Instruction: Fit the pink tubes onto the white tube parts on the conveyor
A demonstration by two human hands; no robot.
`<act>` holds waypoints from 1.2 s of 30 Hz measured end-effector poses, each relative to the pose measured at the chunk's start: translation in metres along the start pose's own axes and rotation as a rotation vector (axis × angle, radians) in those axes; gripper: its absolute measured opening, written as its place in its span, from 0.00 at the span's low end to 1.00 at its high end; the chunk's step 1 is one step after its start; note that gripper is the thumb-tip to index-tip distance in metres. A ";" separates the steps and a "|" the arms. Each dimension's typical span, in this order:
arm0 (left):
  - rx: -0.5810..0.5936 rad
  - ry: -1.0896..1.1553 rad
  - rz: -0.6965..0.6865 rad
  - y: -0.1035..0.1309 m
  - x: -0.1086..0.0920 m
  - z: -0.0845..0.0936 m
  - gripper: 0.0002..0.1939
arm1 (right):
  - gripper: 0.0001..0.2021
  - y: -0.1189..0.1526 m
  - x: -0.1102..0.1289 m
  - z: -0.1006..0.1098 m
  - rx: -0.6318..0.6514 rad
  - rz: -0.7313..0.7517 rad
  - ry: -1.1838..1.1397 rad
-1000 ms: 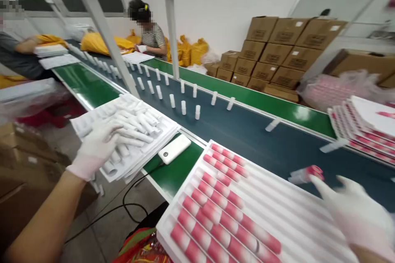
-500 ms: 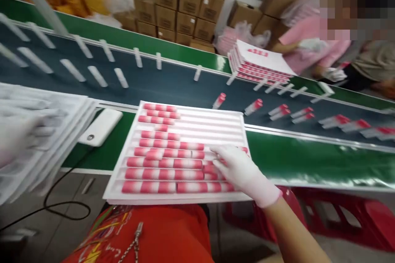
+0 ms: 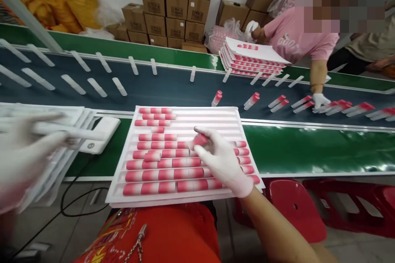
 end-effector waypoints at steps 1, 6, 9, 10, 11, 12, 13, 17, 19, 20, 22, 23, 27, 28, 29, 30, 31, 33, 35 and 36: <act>0.086 0.155 0.010 0.007 -0.002 -0.022 0.21 | 0.17 -0.009 0.003 -0.009 -0.038 -0.044 -0.153; 0.390 0.524 0.075 0.026 -0.010 -0.106 0.20 | 0.13 -0.040 0.010 -0.048 0.034 -0.031 -0.500; 0.393 0.542 0.098 0.029 -0.016 -0.113 0.21 | 0.14 -0.043 0.007 -0.050 0.065 -0.005 -0.478; 0.392 0.538 0.100 0.029 -0.018 -0.112 0.21 | 0.14 -0.042 0.006 -0.048 0.069 -0.001 -0.462; 0.391 0.525 0.105 0.029 -0.019 -0.110 0.22 | 0.13 -0.042 0.006 -0.046 0.077 0.003 -0.453; 0.391 0.507 0.110 0.029 -0.021 -0.108 0.22 | 0.14 -0.041 0.006 -0.045 0.086 0.007 -0.451; 0.392 0.488 0.113 0.029 -0.021 -0.107 0.22 | 0.14 -0.041 0.007 -0.043 0.094 0.014 -0.457; 0.420 0.443 0.103 0.031 -0.018 -0.109 0.23 | 0.15 -0.042 0.008 -0.043 0.122 0.076 -0.438; 0.415 0.418 0.112 0.032 -0.014 -0.112 0.23 | 0.16 -0.042 0.008 -0.042 0.129 0.158 -0.353; 0.407 0.402 0.116 0.033 -0.012 -0.113 0.24 | 0.16 -0.042 0.008 -0.041 0.126 0.215 -0.296; 0.406 0.358 0.121 0.033 -0.009 -0.113 0.24 | 0.16 -0.043 0.008 -0.038 0.117 0.348 -0.169; 0.434 0.329 0.124 0.033 -0.008 -0.113 0.25 | 0.16 -0.044 0.009 -0.035 0.120 0.408 -0.108; 0.718 0.174 0.101 0.032 -0.011 -0.110 0.27 | 0.14 -0.051 0.015 -0.027 0.233 0.430 -0.030; 0.768 0.144 0.074 0.031 -0.013 -0.108 0.28 | 0.13 -0.053 0.016 -0.026 0.274 0.371 -0.065; 0.789 0.119 0.052 0.030 -0.015 -0.107 0.28 | 0.12 -0.054 0.018 -0.025 0.305 0.302 -0.112; 0.787 0.099 0.034 0.030 -0.016 -0.106 0.29 | 0.11 -0.055 0.020 -0.026 0.324 0.230 -0.165; 0.759 0.081 0.020 0.030 -0.018 -0.106 0.28 | 0.10 -0.055 0.021 -0.028 0.325 0.163 -0.217; 0.661 0.043 -0.027 0.032 -0.019 -0.109 0.26 | 0.10 -0.053 0.023 -0.035 0.284 0.040 -0.314; 0.531 0.001 -0.159 0.036 -0.019 -0.116 0.23 | 0.09 -0.050 0.023 -0.046 0.235 -0.083 -0.381; 0.472 -0.018 -0.236 0.038 -0.017 -0.120 0.21 | 0.08 -0.050 0.022 -0.051 0.210 -0.135 -0.398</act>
Point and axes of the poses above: each hand's wrist, its own y-axis away from the middle knuckle, its own z-axis out of the back of the hand, x = y × z, the point moved 2 cm from there along -y, towards the middle knuckle, and after that the axes turned 4 degrees about x, right-handed, at the moved point
